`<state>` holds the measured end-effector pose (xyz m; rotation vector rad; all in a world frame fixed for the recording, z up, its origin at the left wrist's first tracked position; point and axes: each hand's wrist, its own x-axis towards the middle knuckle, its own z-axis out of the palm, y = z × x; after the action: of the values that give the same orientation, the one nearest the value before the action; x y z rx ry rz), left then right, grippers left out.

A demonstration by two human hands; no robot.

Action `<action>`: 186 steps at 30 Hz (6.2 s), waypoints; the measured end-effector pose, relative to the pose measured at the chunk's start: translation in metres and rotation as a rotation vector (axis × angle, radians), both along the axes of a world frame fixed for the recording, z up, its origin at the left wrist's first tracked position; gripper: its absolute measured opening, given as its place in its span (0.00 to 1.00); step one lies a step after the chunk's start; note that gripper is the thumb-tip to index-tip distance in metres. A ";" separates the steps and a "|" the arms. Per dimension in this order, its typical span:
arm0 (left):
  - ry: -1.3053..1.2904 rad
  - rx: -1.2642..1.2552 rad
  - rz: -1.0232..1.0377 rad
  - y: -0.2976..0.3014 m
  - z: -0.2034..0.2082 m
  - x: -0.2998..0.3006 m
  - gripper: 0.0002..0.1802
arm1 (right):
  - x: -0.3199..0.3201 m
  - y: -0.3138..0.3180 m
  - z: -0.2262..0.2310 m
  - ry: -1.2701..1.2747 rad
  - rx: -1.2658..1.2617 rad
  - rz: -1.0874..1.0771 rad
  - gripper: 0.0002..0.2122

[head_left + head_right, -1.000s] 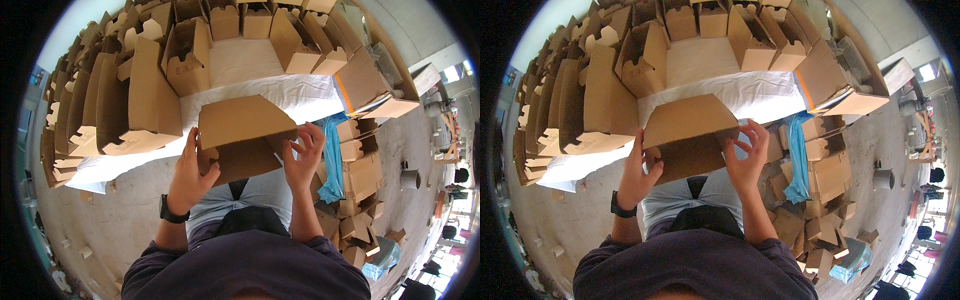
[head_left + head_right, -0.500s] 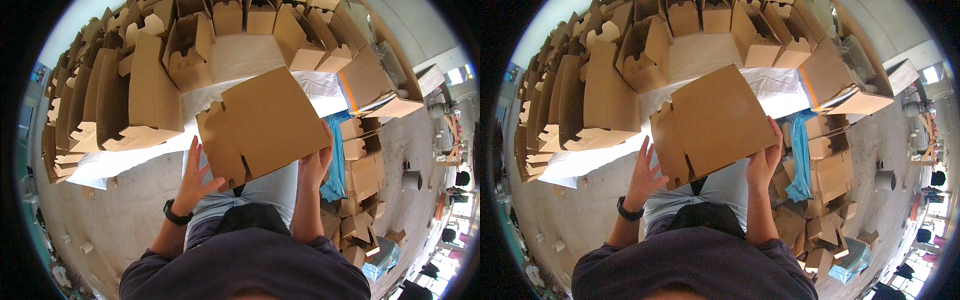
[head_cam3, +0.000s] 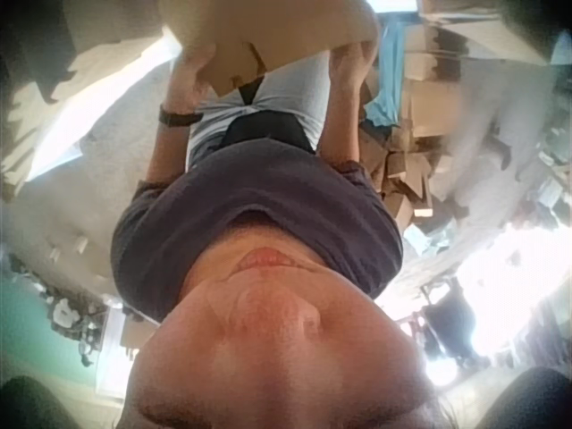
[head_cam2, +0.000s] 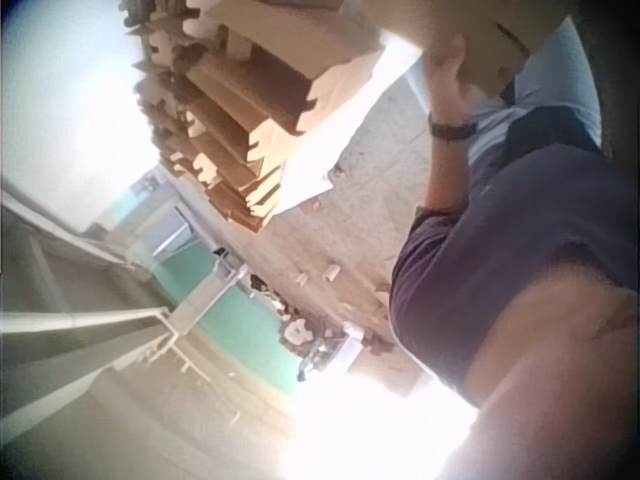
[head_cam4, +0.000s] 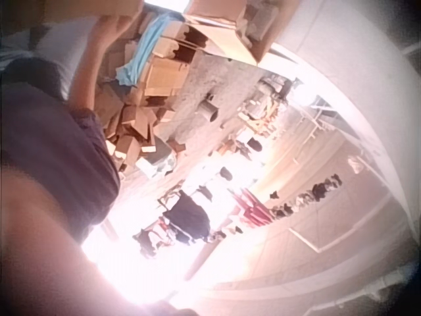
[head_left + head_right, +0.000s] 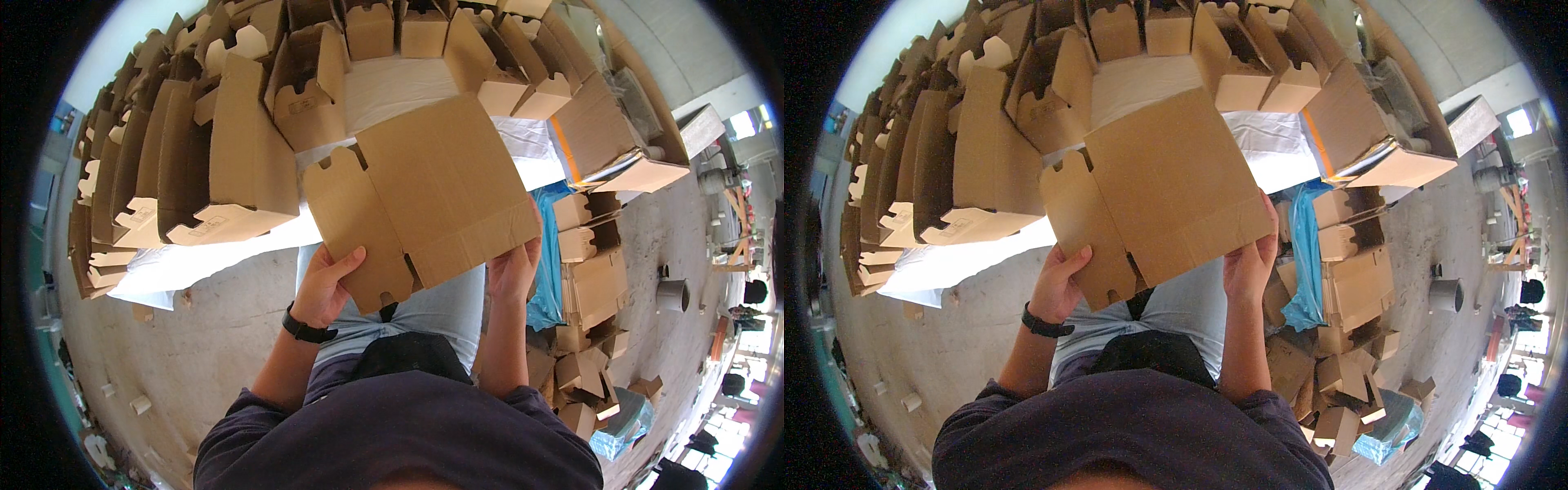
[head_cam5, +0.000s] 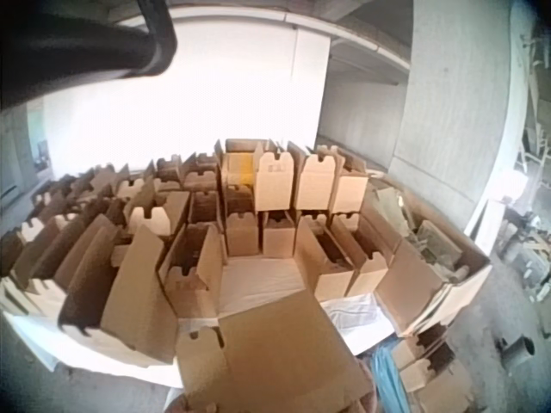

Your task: The person folds and assembles cardboard boxes by hand on a table, handling items one at a time and reaching for additional flat boxes from the floor.

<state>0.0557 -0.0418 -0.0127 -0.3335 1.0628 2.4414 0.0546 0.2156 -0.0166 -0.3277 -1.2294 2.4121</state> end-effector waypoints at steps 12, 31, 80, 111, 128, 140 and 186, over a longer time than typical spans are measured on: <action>0.194 -0.117 0.059 -0.002 -0.016 0.002 0.21 | 0.002 0.033 -0.056 0.035 0.003 0.077 0.17; 0.394 -0.106 -0.121 -0.003 -0.028 -0.004 0.44 | 0.017 0.021 -0.026 0.347 0.947 -0.082 0.10; -0.063 0.294 -0.030 0.002 -0.019 -0.042 0.28 | 0.013 0.004 -0.018 0.295 0.738 0.076 0.36; 0.202 -0.029 -0.043 -0.003 -0.034 -0.023 0.33 | 0.017 0.003 -0.021 0.133 0.368 0.108 0.26; 0.475 -0.448 0.010 -0.015 -0.020 -0.013 0.34 | 0.013 -0.001 -0.029 0.036 0.546 0.305 0.37; 0.384 -0.418 -0.196 -0.026 -0.010 -0.010 0.24 | 0.009 0.003 -0.035 -0.026 0.675 0.153 0.50; 0.437 -0.686 -0.174 -0.012 -0.015 -0.026 0.23 | 0.022 0.026 -0.033 -0.270 0.201 0.211 0.19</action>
<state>0.0293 -0.0538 -0.0274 0.0979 2.0184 1.9666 0.0765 0.2415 -0.0500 -0.4970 -1.6872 2.4475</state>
